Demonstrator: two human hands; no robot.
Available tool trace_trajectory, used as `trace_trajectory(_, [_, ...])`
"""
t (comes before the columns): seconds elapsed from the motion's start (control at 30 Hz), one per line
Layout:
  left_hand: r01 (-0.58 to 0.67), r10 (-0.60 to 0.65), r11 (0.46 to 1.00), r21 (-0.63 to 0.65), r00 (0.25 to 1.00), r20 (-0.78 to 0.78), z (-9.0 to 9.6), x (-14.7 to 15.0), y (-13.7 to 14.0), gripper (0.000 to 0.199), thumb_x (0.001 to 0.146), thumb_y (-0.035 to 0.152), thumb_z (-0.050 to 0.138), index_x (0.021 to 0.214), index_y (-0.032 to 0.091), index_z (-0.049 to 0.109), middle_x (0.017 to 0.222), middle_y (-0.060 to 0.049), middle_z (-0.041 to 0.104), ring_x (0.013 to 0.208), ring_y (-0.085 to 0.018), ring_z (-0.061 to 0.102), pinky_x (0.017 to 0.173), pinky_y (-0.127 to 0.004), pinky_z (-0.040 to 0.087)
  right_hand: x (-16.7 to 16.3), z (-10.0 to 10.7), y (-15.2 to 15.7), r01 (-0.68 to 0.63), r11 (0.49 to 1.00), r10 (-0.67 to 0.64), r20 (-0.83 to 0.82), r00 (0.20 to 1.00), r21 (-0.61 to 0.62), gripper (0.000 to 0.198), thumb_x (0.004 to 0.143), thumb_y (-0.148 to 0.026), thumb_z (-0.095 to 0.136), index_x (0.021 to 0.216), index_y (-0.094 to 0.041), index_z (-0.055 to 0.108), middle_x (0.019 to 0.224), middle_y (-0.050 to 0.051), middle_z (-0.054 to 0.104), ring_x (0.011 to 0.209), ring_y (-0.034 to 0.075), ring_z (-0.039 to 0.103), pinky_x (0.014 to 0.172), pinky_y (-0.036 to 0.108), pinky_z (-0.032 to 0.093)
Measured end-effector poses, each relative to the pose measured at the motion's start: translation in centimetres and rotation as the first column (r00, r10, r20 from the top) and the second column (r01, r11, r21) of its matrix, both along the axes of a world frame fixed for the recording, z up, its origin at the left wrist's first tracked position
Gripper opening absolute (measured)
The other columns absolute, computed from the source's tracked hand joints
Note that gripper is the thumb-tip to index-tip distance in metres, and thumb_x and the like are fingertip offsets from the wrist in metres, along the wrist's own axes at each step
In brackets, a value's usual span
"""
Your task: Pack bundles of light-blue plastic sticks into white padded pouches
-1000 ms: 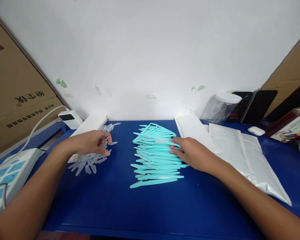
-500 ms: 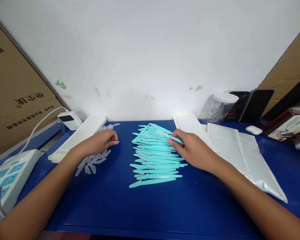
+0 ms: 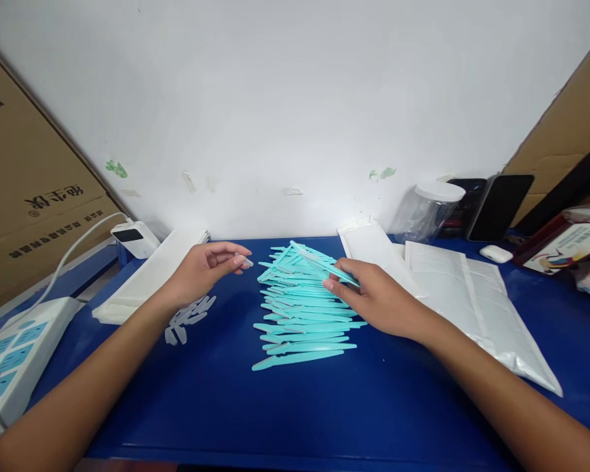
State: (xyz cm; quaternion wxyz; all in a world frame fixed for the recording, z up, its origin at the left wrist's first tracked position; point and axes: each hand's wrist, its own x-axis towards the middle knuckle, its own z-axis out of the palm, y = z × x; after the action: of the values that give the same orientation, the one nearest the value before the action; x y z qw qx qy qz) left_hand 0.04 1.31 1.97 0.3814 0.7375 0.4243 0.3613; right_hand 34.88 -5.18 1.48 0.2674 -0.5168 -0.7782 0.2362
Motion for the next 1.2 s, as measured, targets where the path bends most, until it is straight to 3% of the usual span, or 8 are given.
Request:
trace_trajectory(0.07, [-0.041, 0.046, 0.998, -0.036, 0.990, 0.133, 0.0, 0.9, -0.5, 0.039, 0.087, 0.048, 0.082, 0.109, 0.015, 0.079, 0.098, -0.011, 0.083, 0.088, -0.023, 0.077, 0.085, -0.036, 0.062, -0.1, 0.2, -0.1, -0.046, 0.996, 0.042, -0.060, 0.997, -0.074, 0.039, 0.102, -0.060, 0.058, 0.094, -0.023, 0.061, 0.092, 0.005, 0.074, 0.084, 0.023, 0.066, 0.067, 0.031, 0.047])
trace_trajectory(0.2, [-0.084, 0.094, 0.995, -0.057, 0.971, 0.218, -0.3, 2.0, -1.3, 0.037, 0.078, 0.045, 0.091, 0.100, 0.016, 0.083, 0.089, -0.009, 0.084, 0.078, -0.021, 0.077, 0.075, -0.033, 0.064, -0.4, 0.4, -0.3, -0.119, 0.975, 0.090, -0.159, 0.983, -0.188, 0.036, 0.101, -0.058, 0.062, 0.094, -0.023, 0.062, 0.086, 0.004, 0.076, 0.080, 0.023, 0.068, 0.067, 0.031, 0.048])
trace_trajectory(0.37, [-0.072, 0.088, 0.994, -0.077, 0.968, 0.234, -1.0, 2.4, -1.5, 0.036, 0.076, 0.043, 0.094, 0.098, 0.016, 0.084, 0.087, -0.009, 0.085, 0.076, -0.022, 0.079, 0.072, -0.032, 0.065, -0.3, 0.4, -0.3, -0.057, 0.993, 0.049, -0.079, 0.996, -0.108, 0.042, 0.101, -0.063, 0.059, 0.087, -0.023, 0.064, 0.079, 0.003, 0.074, 0.071, 0.021, 0.065, 0.061, 0.029, 0.045])
trace_trajectory(0.63, [-0.062, 0.086, 0.992, -0.106, 0.965, 0.246, -1.2, 2.9, -1.8, 0.031, 0.075, 0.040, 0.094, 0.091, 0.016, 0.083, 0.083, -0.008, 0.085, 0.075, -0.022, 0.080, 0.066, -0.029, 0.064, -0.3, 0.3, -0.3, -0.007, 0.994, -0.003, -0.095, 0.996, -0.109, 0.040, 0.101, -0.062, 0.059, 0.092, -0.024, 0.063, 0.079, 0.002, 0.074, 0.073, 0.020, 0.065, 0.059, 0.029, 0.043])
trace_trajectory(1.03, [-0.048, 0.052, 0.999, -0.023, 0.970, 0.237, -1.1, 2.8, -1.9, 0.028, 0.074, 0.037, 0.095, 0.089, 0.016, 0.085, 0.088, -0.008, 0.085, 0.083, -0.024, 0.082, 0.079, -0.032, 0.068, -0.5, 0.7, -0.3, 0.036, 0.994, -0.046, -0.099, 0.994, -0.106, 0.043, 0.099, -0.065, 0.060, 0.089, -0.023, 0.063, 0.076, 0.003, 0.074, 0.071, 0.021, 0.064, 0.059, 0.029, 0.045])
trace_trajectory(1.2, [-0.014, 0.021, 0.999, -0.042, 0.985, 0.172, -1.1, 3.3, -2.5, 0.024, 0.075, 0.035, 0.095, 0.087, 0.017, 0.085, 0.086, -0.006, 0.085, 0.082, -0.022, 0.082, 0.076, -0.028, 0.066, -0.7, 0.5, -0.4, 0.011, 0.993, -0.027, -0.134, 0.991, -0.119, 0.042, 0.095, -0.065, 0.067, 0.089, -0.024, 0.064, 0.073, 0.001, 0.072, 0.067, 0.020, 0.062, 0.058, 0.029, 0.045])
